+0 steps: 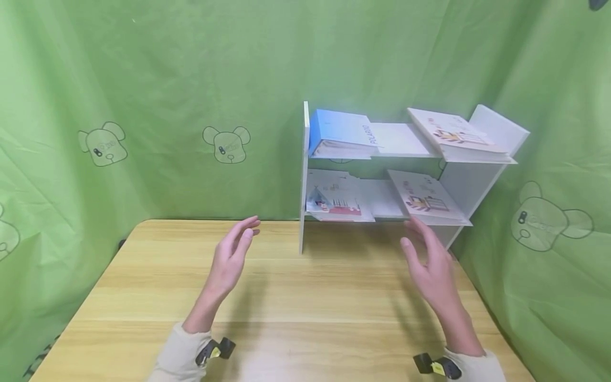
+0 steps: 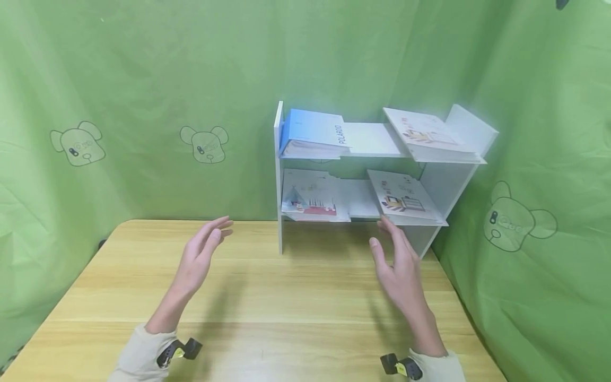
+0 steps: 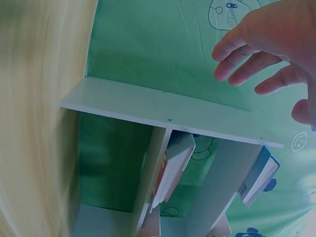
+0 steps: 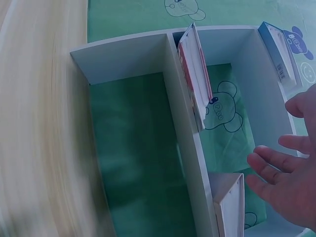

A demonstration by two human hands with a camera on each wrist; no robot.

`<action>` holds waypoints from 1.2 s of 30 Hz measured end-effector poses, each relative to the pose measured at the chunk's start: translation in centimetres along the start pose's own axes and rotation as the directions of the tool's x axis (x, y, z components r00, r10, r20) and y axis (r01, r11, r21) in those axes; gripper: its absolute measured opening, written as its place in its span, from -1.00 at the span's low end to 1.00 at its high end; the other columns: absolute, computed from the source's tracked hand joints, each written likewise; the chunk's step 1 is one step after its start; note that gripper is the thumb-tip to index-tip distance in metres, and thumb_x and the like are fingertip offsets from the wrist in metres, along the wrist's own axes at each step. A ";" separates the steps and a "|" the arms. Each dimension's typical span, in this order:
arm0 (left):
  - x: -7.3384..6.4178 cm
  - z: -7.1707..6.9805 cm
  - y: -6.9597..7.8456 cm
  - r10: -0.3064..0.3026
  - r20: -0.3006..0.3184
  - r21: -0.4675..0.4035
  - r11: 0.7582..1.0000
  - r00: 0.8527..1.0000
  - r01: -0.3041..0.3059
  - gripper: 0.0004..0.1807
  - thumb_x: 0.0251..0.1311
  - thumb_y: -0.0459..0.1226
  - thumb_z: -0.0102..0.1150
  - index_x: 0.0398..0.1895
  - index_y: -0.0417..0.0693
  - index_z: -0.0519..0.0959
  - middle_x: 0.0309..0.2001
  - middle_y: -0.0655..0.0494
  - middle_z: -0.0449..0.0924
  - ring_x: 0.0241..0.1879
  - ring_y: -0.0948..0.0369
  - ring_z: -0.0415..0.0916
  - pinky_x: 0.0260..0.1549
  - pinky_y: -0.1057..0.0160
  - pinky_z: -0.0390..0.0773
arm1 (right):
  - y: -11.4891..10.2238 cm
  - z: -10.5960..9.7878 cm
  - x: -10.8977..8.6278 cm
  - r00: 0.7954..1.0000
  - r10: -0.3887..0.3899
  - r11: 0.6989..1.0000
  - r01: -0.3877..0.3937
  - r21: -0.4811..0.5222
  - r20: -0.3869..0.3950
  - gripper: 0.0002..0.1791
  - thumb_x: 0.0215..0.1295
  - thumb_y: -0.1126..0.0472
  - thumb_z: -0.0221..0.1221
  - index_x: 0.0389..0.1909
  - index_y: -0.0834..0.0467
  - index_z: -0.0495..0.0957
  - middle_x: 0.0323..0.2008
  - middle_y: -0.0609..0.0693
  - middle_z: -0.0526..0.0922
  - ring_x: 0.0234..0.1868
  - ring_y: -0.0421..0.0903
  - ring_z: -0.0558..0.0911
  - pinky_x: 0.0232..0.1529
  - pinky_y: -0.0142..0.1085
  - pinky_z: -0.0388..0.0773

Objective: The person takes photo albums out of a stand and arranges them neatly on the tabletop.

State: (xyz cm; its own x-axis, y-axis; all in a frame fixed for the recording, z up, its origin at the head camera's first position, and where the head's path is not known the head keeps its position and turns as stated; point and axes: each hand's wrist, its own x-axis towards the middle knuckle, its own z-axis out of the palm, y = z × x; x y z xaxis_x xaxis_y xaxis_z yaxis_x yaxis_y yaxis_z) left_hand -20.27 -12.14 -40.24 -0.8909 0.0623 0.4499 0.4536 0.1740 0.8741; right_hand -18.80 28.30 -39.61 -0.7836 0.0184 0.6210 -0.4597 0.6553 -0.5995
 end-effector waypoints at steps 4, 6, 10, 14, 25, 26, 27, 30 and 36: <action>0.3 0.3 0.1 -0.021 0.000 -0.031 0.999 1.000 0.021 -0.57 0.62 -0.12 -0.11 0.40 -0.08 0.44 0.28 -0.02 0.56 0.25 0.07 0.54 0.38 0.09 0.42 | -0.1 0.1 0.1 1.000 -0.001 1.000 0.001 0.031 0.000 -0.42 0.53 0.24 0.15 0.51 0.04 0.31 0.32 0.16 0.54 0.30 0.16 0.51 0.38 -0.52 0.29; 0.4 0.5 0.3 -0.028 0.001 -0.054 0.998 1.000 0.028 -0.57 0.62 -0.14 -0.10 0.40 -0.10 0.44 0.28 -0.05 0.56 0.24 0.05 0.54 0.38 0.08 0.42 | -0.3 0.1 0.3 1.000 0.000 0.998 0.000 0.059 0.003 -0.43 0.53 0.25 0.15 0.50 0.07 0.31 0.31 0.17 0.54 0.29 0.16 0.51 0.37 -0.52 0.32; 0.8 0.9 0.7 -0.030 0.009 -0.111 0.993 0.999 0.031 -0.58 0.62 -0.17 -0.09 0.38 -0.15 0.45 0.26 -0.06 0.57 0.21 0.06 0.57 0.35 0.10 0.46 | -0.7 0.2 0.6 1.000 0.012 0.991 -0.013 0.130 0.009 -0.44 0.52 0.30 0.13 0.49 0.17 0.31 0.29 0.23 0.54 0.28 0.13 0.53 0.33 -0.51 0.40; 1.1 1.5 1.1 -0.023 0.014 -0.165 0.986 1.000 0.025 -0.59 0.61 -0.19 -0.08 0.36 -0.20 0.45 0.24 -0.11 0.58 0.18 0.04 0.59 0.33 0.04 0.49 | -1.2 0.3 1.0 1.000 0.024 0.985 -0.024 0.173 0.004 -0.44 0.52 0.31 0.14 0.49 0.17 0.31 0.26 0.22 0.56 0.26 0.04 0.55 0.32 -0.48 0.44; 1.8 2.6 1.5 -0.048 -0.008 -0.259 0.965 0.999 0.044 -0.60 0.60 -0.21 -0.07 0.33 -0.23 0.46 0.20 -0.16 0.60 0.17 -0.11 0.59 0.28 -0.01 0.54 | -1.8 0.7 1.8 0.999 0.046 0.965 -0.045 0.257 0.000 -0.45 0.52 0.33 0.12 0.47 0.07 0.34 0.25 0.22 0.57 0.25 0.00 0.57 0.29 -0.50 0.45; 1.8 2.6 1.5 -0.054 -0.010 -0.267 0.962 0.998 0.050 -0.60 0.60 -0.20 -0.07 0.34 -0.22 0.45 0.20 -0.16 0.60 0.17 -0.13 0.58 0.28 0.00 0.55 | -1.9 0.7 1.8 0.999 0.049 0.963 -0.048 0.264 0.002 -0.46 0.52 0.33 0.12 0.47 0.08 0.34 0.26 0.21 0.56 0.25 0.00 0.57 0.30 -0.49 0.45; 1.8 2.7 1.6 -0.059 -0.012 -0.275 0.960 0.998 0.053 -0.60 0.60 -0.20 -0.07 0.34 -0.21 0.45 0.20 -0.16 0.60 0.17 -0.15 0.58 0.27 0.02 0.56 | -1.9 0.7 1.9 0.999 0.050 0.961 -0.049 0.271 0.005 -0.46 0.53 0.33 0.12 0.48 0.09 0.34 0.26 0.22 0.56 0.26 -0.01 0.56 0.30 -0.49 0.45; 1.9 2.9 1.8 -0.067 -0.017 -0.299 0.952 0.998 0.058 -0.60 0.59 -0.18 -0.06 0.33 -0.19 0.46 0.21 -0.15 0.59 0.17 -0.13 0.58 0.26 0.06 0.57 | -2.1 0.7 2.0 0.998 0.056 0.954 -0.056 0.293 0.007 -0.47 0.53 0.33 0.11 0.47 0.12 0.34 0.26 0.21 0.56 0.26 -0.02 0.56 0.31 -0.47 0.45; 2.3 3.4 2.1 -0.074 -0.023 -0.344 0.937 0.997 0.062 -0.60 0.57 -0.19 -0.03 0.32 -0.21 0.46 0.20 -0.15 0.60 0.15 -0.12 0.59 0.27 -0.03 0.56 | -2.3 0.8 2.3 0.997 0.075 0.940 -0.071 0.333 0.000 -0.50 0.54 0.30 0.11 0.44 0.16 0.36 0.25 0.19 0.57 0.25 -0.01 0.57 0.32 -0.46 0.45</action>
State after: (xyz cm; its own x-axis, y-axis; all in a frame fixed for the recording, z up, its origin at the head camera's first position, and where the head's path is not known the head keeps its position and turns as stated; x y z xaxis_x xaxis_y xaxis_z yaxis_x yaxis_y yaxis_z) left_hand -21.46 -8.31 -37.97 -0.9213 0.0263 0.3879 0.3782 -0.1709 0.9098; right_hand -19.82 26.27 -37.21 -0.8159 0.0672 0.5742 -0.5159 0.3635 -0.7757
